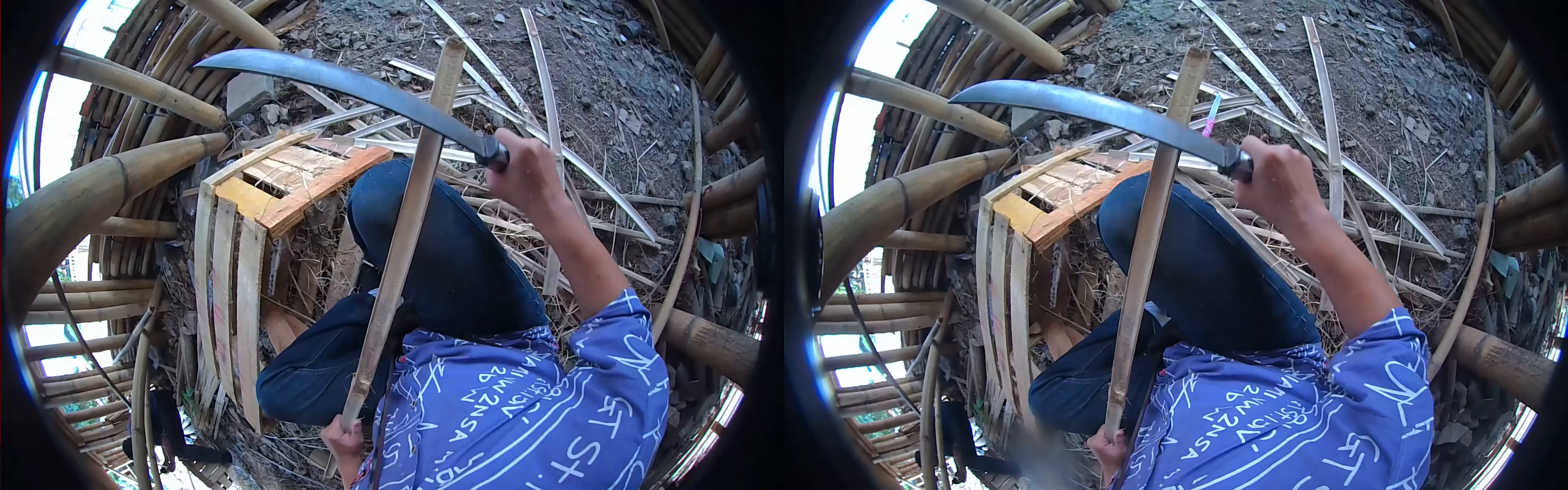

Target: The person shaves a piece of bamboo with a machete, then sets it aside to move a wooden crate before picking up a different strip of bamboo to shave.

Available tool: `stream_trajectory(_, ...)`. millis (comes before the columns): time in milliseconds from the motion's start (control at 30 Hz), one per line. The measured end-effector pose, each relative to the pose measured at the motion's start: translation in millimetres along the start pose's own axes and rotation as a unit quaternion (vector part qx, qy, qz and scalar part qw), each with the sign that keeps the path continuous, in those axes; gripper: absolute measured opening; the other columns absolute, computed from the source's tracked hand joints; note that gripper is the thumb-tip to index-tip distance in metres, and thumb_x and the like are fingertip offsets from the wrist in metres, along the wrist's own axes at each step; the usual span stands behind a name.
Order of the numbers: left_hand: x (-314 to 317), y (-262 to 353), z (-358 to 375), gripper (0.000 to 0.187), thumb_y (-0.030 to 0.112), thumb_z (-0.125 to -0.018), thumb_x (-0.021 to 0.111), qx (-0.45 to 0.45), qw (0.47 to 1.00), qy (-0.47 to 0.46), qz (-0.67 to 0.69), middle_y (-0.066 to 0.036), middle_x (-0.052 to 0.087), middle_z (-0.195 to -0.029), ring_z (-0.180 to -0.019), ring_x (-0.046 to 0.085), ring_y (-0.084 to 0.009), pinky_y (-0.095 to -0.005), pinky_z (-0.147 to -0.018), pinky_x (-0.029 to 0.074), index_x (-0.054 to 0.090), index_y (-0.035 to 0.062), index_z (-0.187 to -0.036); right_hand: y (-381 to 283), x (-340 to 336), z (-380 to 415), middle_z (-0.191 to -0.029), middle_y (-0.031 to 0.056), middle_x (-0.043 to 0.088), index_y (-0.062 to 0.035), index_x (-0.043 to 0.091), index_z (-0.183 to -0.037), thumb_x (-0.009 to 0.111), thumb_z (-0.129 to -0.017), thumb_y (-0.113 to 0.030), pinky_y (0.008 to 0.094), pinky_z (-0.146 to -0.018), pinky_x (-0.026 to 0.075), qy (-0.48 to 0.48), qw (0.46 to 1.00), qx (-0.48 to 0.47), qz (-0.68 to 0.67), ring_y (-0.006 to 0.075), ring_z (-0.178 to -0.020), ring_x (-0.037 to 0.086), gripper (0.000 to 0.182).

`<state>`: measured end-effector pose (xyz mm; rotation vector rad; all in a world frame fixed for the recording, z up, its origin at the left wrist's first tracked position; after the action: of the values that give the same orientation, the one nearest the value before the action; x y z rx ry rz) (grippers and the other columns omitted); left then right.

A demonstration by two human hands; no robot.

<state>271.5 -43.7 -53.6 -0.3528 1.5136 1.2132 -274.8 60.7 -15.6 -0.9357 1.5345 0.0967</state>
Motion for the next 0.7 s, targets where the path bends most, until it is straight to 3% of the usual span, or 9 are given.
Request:
stream_trajectory(100,-0.9,-3.6,0.7,0.063,0.061,-0.082,0.059,0.003,1.0,0.006,0.019,-0.013,0.042,-0.048,-0.044,0.05,-0.035,-0.0398,-0.044,0.036,0.051,0.0024,-0.059,-29.9,-6.9,12.3,-0.066,0.0181,0.063,-0.0045,0.055,-0.081,0.066,-0.07,-0.013,0.0472,-0.061,0.052,-0.032,0.993,-0.096,-0.055,0.0368,-0.065,0.065,0.017)
stream_trajectory(267,-0.7,6.1,-4.4,0.066,0.063,-0.082,0.057,0.01,1.0,-0.004,-0.009,-0.013,0.043,-0.047,-0.043,0.051,-0.0345,-0.0401,-0.044,0.037,0.052,0.0015,-0.06,-14.8,1.7,-11.7,-0.066,0.0181,0.063,-0.004,0.056,-0.08,0.064,-0.071,-0.013,0.0472,-0.062,0.052,-0.029,0.996,-0.079,0.01,0.0376,-0.066,0.065,0.015)
stream_trajectory(333,-0.1,7.1,-3.3,0.067,0.064,-0.082,0.056,0.01,1.0,0.001,-0.013,-0.013,0.044,-0.047,-0.044,0.051,-0.0346,-0.0404,-0.045,0.037,0.052,0.0012,-0.06,-18.0,-2.5,-8.3,-0.066,0.0187,0.064,-0.0034,0.057,-0.08,0.065,-0.071,-0.013,0.0472,-0.061,0.052,-0.011,0.998,-0.014,-0.055,0.0377,-0.066,0.065,0.016)
stream_trajectory(367,-0.6,9.1,-4.8,0.068,0.065,-0.082,0.056,0.01,1.0,0.013,-0.001,-0.014,0.043,-0.047,-0.044,0.051,-0.0352,-0.0408,-0.045,0.037,0.051,0.0015,-0.059,-25.7,-3.1,-0.2,-0.066,0.0207,0.063,-0.0023,0.057,-0.081,0.066,-0.071,-0.013,0.0472,-0.061,0.052,-0.027,0.996,-0.041,-0.071,0.0385,-0.066,0.065,0.017)
stream_trajectory(467,-0.8,2.2,-2.4,0.068,0.066,-0.082,0.055,0.016,1.0,0.013,0.004,-0.015,0.043,-0.048,-0.044,0.051,-0.0365,-0.0414,-0.045,0.036,0.049,0.002,-0.058,-24.5,-5.5,-4.8,-0.063,0.0167,0.062,-0.0046,0.055,-0.076,0.067,-0.069,-0.013,0.0437,-0.056,0.052,-0.076,0.991,-0.099,0.048,0.0335,-0.063,0.066,0.017)
stream_trajectory(500,-1.1,0.8,-1.4,0.068,0.066,-0.082,0.055,0.018,1.0,0.006,-0.011,-0.015,0.043,-0.047,-0.044,0.052,-0.0363,-0.0412,-0.045,0.037,0.049,0.0022,-0.058,-15.5,-4.1,-14.4,-0.062,0.014,0.062,-0.0058,0.054,-0.074,0.067,-0.069,-0.013,0.0417,-0.056,0.052,-0.034,0.989,-0.119,0.078,0.0311,-0.062,0.067,0.016)
stream_trajectory(633,0.0,3.0,0.9,0.068,0.066,-0.082,0.055,0.008,0.999,0.007,-0.035,-0.014,0.044,-0.047,-0.044,0.053,-0.0364,-0.0409,-0.045,0.039,0.05,0.0022,-0.059,6.4,-10.4,-49.7,-0.066,0.019,0.064,-0.0023,0.06,-0.084,0.063,-0.072,-0.011,0.0436,-0.063,0.054,0.006,0.999,0.003,0.038,0.0345,-0.067,0.067,0.016)
stream_trajectory(700,3.1,5.8,-2.7,0.068,0.066,-0.082,0.055,0.016,0.999,0.022,-0.017,-0.014,0.043,-0.047,-0.044,0.052,-0.0368,-0.0412,-0.044,0.038,0.048,0.0024,-0.058,-8.4,-17.9,-44.7,-0.065,0.0185,0.064,-0.0024,0.06,-0.083,0.064,-0.071,-0.011,0.0437,-0.063,0.054,0.003,0.999,-0.034,0.029,0.0345,-0.067,0.067,0.015)
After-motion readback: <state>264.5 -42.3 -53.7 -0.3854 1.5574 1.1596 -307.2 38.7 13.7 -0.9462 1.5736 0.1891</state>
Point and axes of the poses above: each hand's wrist, its own z-axis away from the middle knuckle, its own x-axis out of the palm, y = z × x, the point moved 7 cm from there along -z, towards the middle knuckle
